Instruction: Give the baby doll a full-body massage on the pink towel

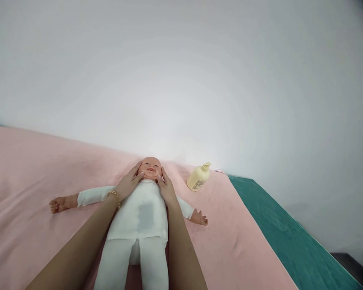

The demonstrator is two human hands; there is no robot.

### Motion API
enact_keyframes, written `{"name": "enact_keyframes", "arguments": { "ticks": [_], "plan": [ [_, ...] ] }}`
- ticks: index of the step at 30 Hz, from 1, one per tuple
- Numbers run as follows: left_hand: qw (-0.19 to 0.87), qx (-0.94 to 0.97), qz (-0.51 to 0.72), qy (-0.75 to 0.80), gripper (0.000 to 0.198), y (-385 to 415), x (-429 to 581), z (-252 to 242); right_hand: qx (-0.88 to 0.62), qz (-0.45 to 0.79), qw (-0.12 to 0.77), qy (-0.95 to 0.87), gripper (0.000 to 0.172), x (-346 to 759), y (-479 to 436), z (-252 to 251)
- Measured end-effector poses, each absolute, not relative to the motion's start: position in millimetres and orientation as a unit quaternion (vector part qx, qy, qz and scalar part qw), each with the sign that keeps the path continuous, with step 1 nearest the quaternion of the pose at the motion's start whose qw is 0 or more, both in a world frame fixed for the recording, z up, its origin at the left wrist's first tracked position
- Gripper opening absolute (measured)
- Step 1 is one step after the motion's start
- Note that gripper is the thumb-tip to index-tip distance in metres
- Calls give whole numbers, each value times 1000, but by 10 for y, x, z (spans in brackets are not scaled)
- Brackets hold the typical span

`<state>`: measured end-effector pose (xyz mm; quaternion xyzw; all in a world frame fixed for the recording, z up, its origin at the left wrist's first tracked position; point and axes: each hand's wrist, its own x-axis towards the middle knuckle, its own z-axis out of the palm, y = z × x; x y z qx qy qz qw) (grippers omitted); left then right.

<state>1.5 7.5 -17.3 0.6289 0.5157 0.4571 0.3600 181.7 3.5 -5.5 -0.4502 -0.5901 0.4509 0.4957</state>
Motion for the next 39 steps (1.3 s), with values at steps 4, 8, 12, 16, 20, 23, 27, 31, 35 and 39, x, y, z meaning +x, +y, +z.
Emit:
{"name": "enact_keyframes", "arguments": {
  "ticks": [4, 8, 12, 16, 20, 23, 27, 31, 35, 39],
  "plan": [
    [352, 637, 455, 512, 81, 78, 5, -186, -439, 470, 507, -574, 86, 1830, 49, -81],
    [344, 641, 474, 496, 76, 90, 3, -208, -429, 487, 517, -557, 85, 1827, 49, -89],
    [328, 645, 478, 498, 76, 67, 28, -186, -451, 461, 516, -563, 85, 1794, 9, -67],
    [304, 620, 494, 528, 81, 32, 48, -181, -497, 385, 515, -583, 80, 1784, -75, -38],
    [306, 564, 543, 542, 81, -30, 35, -189, -504, 355, 526, -586, 81, 1827, -150, -10],
    [288, 543, 566, 549, 74, -116, 13, -144, -495, 351, 543, -581, 78, 1886, -182, 47],
    [258, 552, 563, 558, 68, -247, -31, 7, -485, 328, 573, -573, 69, 2071, -240, 215],
    [241, 580, 539, 561, 65, -373, -62, 188, -492, 285, 605, -558, 58, 2455, -341, 399],
    [261, 602, 528, 539, 59, -522, 34, 362, -550, 254, 617, -502, 49, 2877, -422, 484],
    [312, 630, 508, 497, 50, -631, 319, 579, -586, 156, 641, -470, 44, 3087, -366, 537]
  ]
}}
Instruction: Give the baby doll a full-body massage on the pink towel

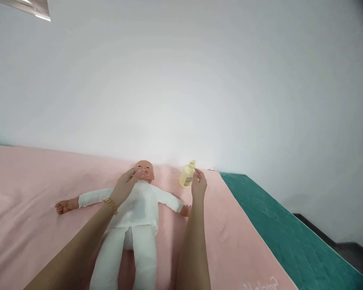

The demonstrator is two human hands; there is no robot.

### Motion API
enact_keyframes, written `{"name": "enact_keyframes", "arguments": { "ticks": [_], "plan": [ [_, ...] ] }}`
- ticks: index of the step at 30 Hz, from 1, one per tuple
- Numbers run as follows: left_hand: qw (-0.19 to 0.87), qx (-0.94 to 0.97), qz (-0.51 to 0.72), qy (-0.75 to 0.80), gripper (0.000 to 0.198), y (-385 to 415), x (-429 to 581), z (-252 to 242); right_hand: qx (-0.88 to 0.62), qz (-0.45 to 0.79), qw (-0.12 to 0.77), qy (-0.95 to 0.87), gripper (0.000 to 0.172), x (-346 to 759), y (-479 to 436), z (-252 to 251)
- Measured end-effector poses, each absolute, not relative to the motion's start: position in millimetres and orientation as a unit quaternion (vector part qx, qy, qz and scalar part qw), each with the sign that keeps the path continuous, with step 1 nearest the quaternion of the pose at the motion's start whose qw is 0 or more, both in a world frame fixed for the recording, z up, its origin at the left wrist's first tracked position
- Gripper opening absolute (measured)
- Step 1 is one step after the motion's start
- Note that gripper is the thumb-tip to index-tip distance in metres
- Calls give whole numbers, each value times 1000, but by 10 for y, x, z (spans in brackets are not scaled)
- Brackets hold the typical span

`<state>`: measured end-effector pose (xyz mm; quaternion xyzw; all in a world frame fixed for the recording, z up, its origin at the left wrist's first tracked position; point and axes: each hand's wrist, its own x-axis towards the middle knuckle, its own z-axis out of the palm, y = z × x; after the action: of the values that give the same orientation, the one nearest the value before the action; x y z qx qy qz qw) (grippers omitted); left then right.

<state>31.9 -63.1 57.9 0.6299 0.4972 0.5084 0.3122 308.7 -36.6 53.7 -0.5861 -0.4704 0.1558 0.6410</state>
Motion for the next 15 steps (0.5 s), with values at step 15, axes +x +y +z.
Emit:
{"name": "enact_keyframes", "arguments": {
  "ticks": [15],
  "plan": [
    [351, 697, 374, 502, 40, 250, 1983, 964, -485, 156, 630, -587, 68, 3055, -166, 475]
  ]
}}
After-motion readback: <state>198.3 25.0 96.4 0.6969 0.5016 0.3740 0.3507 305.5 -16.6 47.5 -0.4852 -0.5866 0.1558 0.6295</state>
